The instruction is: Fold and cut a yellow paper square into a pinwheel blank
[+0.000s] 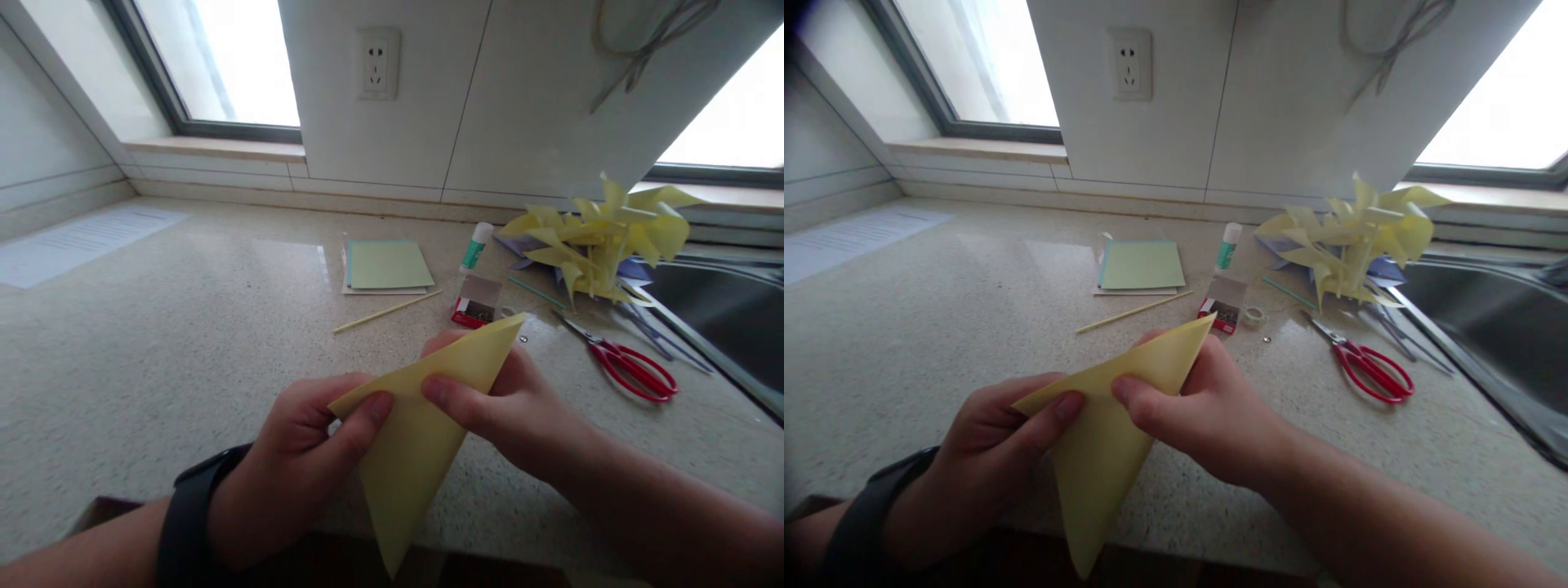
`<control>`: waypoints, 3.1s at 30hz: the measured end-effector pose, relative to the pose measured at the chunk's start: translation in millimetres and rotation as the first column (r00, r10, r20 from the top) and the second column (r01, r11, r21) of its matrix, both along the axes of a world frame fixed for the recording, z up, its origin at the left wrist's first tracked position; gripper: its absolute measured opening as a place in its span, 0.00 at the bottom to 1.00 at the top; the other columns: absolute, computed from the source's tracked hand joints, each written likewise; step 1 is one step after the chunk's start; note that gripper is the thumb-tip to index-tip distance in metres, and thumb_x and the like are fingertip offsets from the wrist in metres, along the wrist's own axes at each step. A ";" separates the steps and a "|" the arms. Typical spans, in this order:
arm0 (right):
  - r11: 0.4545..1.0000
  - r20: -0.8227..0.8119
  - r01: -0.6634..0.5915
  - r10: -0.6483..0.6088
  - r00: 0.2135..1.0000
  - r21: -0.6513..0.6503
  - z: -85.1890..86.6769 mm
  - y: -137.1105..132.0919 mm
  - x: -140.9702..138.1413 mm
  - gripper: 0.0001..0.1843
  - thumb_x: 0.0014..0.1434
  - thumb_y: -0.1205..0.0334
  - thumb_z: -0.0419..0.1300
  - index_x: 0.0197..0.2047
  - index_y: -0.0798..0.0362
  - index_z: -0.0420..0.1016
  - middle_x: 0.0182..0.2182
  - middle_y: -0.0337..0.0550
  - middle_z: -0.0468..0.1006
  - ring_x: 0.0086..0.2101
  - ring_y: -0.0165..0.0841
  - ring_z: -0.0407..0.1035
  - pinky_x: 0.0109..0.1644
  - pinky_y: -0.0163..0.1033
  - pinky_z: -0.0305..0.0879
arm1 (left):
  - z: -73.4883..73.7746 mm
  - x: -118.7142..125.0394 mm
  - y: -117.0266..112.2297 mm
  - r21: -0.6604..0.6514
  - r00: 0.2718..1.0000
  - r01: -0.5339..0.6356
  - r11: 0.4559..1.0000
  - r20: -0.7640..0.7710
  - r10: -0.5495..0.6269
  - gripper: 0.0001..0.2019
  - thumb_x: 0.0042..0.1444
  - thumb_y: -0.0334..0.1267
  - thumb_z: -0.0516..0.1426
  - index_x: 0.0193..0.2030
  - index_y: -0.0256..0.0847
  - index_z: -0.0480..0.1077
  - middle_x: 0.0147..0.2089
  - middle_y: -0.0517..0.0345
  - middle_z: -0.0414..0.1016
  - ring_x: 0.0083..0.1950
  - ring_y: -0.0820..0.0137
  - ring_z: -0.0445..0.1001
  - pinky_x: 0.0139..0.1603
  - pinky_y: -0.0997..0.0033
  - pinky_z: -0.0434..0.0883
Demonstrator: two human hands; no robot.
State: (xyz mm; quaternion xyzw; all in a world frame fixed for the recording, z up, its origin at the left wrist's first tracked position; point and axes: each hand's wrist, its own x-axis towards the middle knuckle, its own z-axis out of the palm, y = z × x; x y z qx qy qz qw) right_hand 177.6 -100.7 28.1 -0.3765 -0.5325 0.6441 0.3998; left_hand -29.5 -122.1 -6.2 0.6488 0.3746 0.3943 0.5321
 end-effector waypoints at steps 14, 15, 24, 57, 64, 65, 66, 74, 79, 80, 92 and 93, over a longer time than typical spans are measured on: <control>0.999 -0.004 0.044 -0.044 0.999 -0.001 -7.6 0.5 0.7 0.06 0.55 0.57 0.69 0.34 0.49 0.78 0.28 0.38 0.79 0.26 0.30 0.71 0.28 0.34 0.69 | 1.6 2.0 -1.4 -0.029 0.997 -0.040 0.999 -0.073 0.038 0.21 0.68 0.51 0.53 0.29 0.39 0.70 0.29 0.60 0.67 0.29 0.73 0.62 0.28 0.75 0.63; 0.999 -0.002 0.047 -0.047 0.999 -0.002 -7.4 0.5 0.4 0.06 0.54 0.58 0.69 0.34 0.49 0.78 0.28 0.38 0.79 0.26 0.30 0.70 0.28 0.34 0.69 | 1.5 2.3 -1.1 -0.031 0.997 -0.041 0.999 -0.066 0.039 0.21 0.68 0.51 0.53 0.29 0.39 0.71 0.29 0.59 0.67 0.29 0.73 0.62 0.28 0.75 0.63; 0.998 -0.030 0.053 -0.054 0.998 -0.042 -3.6 1.2 -3.1 0.06 0.51 0.63 0.69 0.33 0.49 0.76 0.25 0.36 0.77 0.24 0.28 0.69 0.27 0.32 0.67 | 3.1 3.1 -0.7 -0.040 0.999 -0.035 0.999 -0.042 0.033 0.19 0.68 0.50 0.54 0.33 0.40 0.76 0.30 0.59 0.70 0.30 0.72 0.65 0.29 0.76 0.64; 0.998 0.007 0.046 -0.046 0.999 0.039 -5.9 2.4 -1.6 0.05 0.53 0.60 0.68 0.34 0.48 0.78 0.24 0.35 0.73 0.26 0.30 0.68 0.28 0.34 0.67 | -0.2 3.0 0.1 -0.055 0.996 -0.068 0.996 -0.060 0.065 0.20 0.67 0.51 0.54 0.31 0.40 0.75 0.30 0.58 0.71 0.30 0.71 0.64 0.28 0.74 0.64; 0.993 -0.007 0.111 -0.110 0.994 0.044 -10.3 6.9 2.6 0.08 0.53 0.55 0.71 0.33 0.47 0.78 0.25 0.36 0.75 0.26 0.30 0.68 0.30 0.35 0.67 | 0.7 4.3 0.0 -0.048 0.993 -0.092 0.995 -0.076 0.088 0.19 0.67 0.52 0.54 0.32 0.42 0.76 0.30 0.59 0.72 0.30 0.70 0.66 0.29 0.74 0.65; 0.991 -0.027 0.127 -0.126 0.992 0.044 -10.8 8.9 4.0 0.08 0.53 0.54 0.71 0.32 0.46 0.79 0.26 0.36 0.75 0.26 0.30 0.68 0.31 0.35 0.67 | 0.8 4.4 -0.1 -0.052 0.992 -0.106 0.993 -0.079 0.102 0.19 0.66 0.52 0.55 0.31 0.42 0.75 0.29 0.59 0.71 0.30 0.70 0.66 0.29 0.74 0.65; 0.988 -0.048 0.148 -0.146 0.988 0.049 -11.0 11.0 5.7 0.07 0.54 0.54 0.71 0.32 0.46 0.80 0.26 0.36 0.76 0.27 0.30 0.68 0.32 0.36 0.66 | 0.9 4.5 -0.2 -0.060 0.990 -0.120 0.991 -0.079 0.115 0.19 0.66 0.52 0.55 0.31 0.42 0.75 0.29 0.59 0.71 0.30 0.70 0.66 0.29 0.74 0.65; 0.909 -0.070 0.383 -0.376 0.924 0.167 -2.4 23.4 15.2 0.11 0.55 0.51 0.71 0.27 0.46 0.82 0.22 0.36 0.71 0.24 0.28 0.58 0.27 0.36 0.55 | -0.5 5.1 1.5 -0.092 0.981 -0.190 0.977 -0.064 0.185 0.18 0.64 0.54 0.57 0.33 0.44 0.79 0.27 0.59 0.72 0.27 0.69 0.66 0.25 0.74 0.64; 0.906 -0.121 0.382 -0.365 0.923 0.183 -2.8 25.9 17.2 0.10 0.56 0.52 0.72 0.28 0.47 0.82 0.22 0.35 0.72 0.24 0.26 0.59 0.27 0.34 0.54 | 0.1 5.6 2.6 -0.052 0.975 -0.212 0.976 -0.078 0.208 0.19 0.63 0.55 0.57 0.30 0.44 0.77 0.27 0.59 0.72 0.27 0.70 0.66 0.24 0.74 0.66; 0.911 -0.121 0.371 -0.354 0.928 0.179 -3.4 26.0 17.3 0.10 0.56 0.52 0.72 0.29 0.48 0.82 0.22 0.35 0.72 0.24 0.26 0.59 0.27 0.34 0.54 | 0.1 5.9 2.8 -0.040 0.971 -0.226 0.973 -0.084 0.222 0.19 0.63 0.55 0.57 0.30 0.44 0.78 0.26 0.60 0.73 0.27 0.70 0.66 0.24 0.75 0.66; 0.900 -0.143 0.404 -0.383 0.913 0.162 -3.9 23.9 15.3 0.09 0.55 0.52 0.72 0.31 0.48 0.85 0.21 0.35 0.75 0.22 0.24 0.61 0.25 0.32 0.56 | -5.2 5.6 3.0 0.023 0.947 -0.306 0.952 -0.093 0.306 0.18 0.63 0.55 0.57 0.34 0.47 0.81 0.26 0.61 0.76 0.26 0.71 0.70 0.23 0.77 0.69; 0.899 -0.148 0.407 -0.385 0.911 0.161 -3.7 23.9 15.5 0.09 0.55 0.52 0.71 0.31 0.48 0.86 0.22 0.35 0.75 0.22 0.24 0.61 0.25 0.32 0.56 | -5.4 5.0 2.9 0.026 0.946 -0.307 0.951 -0.097 0.308 0.18 0.63 0.55 0.57 0.34 0.47 0.81 0.26 0.61 0.76 0.26 0.71 0.70 0.23 0.77 0.69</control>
